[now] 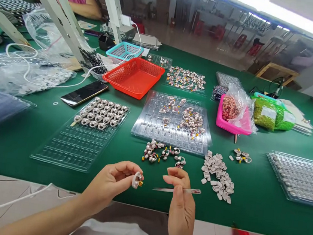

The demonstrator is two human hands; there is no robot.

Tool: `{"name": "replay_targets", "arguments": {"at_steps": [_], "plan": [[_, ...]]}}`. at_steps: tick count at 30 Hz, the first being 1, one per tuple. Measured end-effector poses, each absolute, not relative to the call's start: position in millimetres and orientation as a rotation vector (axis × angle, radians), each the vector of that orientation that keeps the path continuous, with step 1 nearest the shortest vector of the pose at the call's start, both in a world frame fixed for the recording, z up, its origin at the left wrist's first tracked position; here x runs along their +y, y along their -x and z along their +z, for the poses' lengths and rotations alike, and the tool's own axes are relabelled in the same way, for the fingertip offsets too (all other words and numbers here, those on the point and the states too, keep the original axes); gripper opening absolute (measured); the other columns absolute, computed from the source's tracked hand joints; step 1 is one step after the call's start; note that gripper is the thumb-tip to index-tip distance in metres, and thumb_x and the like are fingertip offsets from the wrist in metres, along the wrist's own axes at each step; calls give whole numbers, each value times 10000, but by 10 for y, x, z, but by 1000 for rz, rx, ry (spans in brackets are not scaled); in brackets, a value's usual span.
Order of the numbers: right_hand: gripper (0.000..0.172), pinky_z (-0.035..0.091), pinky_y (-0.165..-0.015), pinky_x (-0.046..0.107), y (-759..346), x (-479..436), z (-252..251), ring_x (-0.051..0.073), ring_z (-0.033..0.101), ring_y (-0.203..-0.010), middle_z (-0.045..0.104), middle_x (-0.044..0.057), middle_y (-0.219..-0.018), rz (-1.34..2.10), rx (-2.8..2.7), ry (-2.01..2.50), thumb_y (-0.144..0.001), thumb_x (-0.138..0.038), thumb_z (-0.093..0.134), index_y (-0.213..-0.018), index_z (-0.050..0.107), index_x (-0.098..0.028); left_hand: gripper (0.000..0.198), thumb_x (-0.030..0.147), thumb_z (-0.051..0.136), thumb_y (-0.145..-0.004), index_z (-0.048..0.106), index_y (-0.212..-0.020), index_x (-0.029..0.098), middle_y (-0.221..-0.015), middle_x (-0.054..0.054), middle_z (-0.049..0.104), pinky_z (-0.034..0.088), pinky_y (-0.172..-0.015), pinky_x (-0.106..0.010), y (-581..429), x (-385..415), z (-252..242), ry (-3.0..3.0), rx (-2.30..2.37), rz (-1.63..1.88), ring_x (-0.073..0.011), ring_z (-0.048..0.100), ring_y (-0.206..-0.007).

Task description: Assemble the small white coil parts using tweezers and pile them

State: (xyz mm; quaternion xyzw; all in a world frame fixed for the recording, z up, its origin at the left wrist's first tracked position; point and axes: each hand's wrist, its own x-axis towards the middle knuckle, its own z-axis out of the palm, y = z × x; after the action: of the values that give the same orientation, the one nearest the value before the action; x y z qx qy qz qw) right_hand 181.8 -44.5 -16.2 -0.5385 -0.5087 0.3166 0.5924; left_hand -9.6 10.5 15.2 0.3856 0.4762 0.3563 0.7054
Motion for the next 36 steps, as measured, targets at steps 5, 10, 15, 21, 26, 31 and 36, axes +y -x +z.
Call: {"name": "replay_targets", "arguments": {"at_steps": [5,10,15,21,26,31,36], "plan": [[341,508,-893,422,-1823,-506,-139,262,601,-1126,664,91,-1125,756,-1226,1227,-1054,-328,390,-1079,726,-280,167,282,817,-703,731,-765,154,-686,-24,712,495,-627,-225,77,99,175,-858,1078,802,-136,615,-643],[353,516,-853,390,-1848,-570,-179,263,584,-1118,641,98,-1125,707,-1279,1302,-1055,-350,382,-1091,725,-276,187,302,826,-700,729,-766,156,-684,-23,709,486,-608,-223,76,97,193,-868,1096,807,-134,606,-633],[303,517,-719,309,-1817,-565,-174,188,611,-821,635,46,-883,835,-1257,1266,-1059,-288,392,-1107,690,-270,227,342,840,-705,735,-776,155,-685,-26,718,501,-616,-227,50,98,195,-869,1080,810,-136,619,-638],[96,474,-580,235,-1549,-456,-123,138,562,-684,586,13,-839,875,-1296,1318,-968,-274,575,-996,658,-235,279,351,856,-703,774,-904,176,-785,-39,777,582,-730,-274,-62,29,194,-829,1035,849,-183,708,-750],[40,443,-525,217,-1408,-394,-126,116,482,-604,521,-18,-751,948,-1207,1342,-911,-256,599,-924,593,-219,262,378,844,-721,802,-904,195,-876,-65,816,614,-838,-341,-95,-2,141,-863,1020,864,-254,755,-875],[75,426,-518,219,-1408,-388,-159,112,462,-585,507,-29,-716,980,-1167,1329,-904,-280,602,-873,574,-218,227,330,824,-751,829,-947,215,-949,-63,828,608,-895,-343,-52,-7,105,-919,1033,870,-269,761,-952],[73,468,-580,239,-1448,-385,-178,137,538,-661,542,-15,-721,1045,-1121,1283,-915,-262,585,-859,583,-215,217,310,782,-804,833,-997,225,-978,-57,830,606,-909,-337,4,6,134,-1041,1014,821,-260,766,-955]]}}
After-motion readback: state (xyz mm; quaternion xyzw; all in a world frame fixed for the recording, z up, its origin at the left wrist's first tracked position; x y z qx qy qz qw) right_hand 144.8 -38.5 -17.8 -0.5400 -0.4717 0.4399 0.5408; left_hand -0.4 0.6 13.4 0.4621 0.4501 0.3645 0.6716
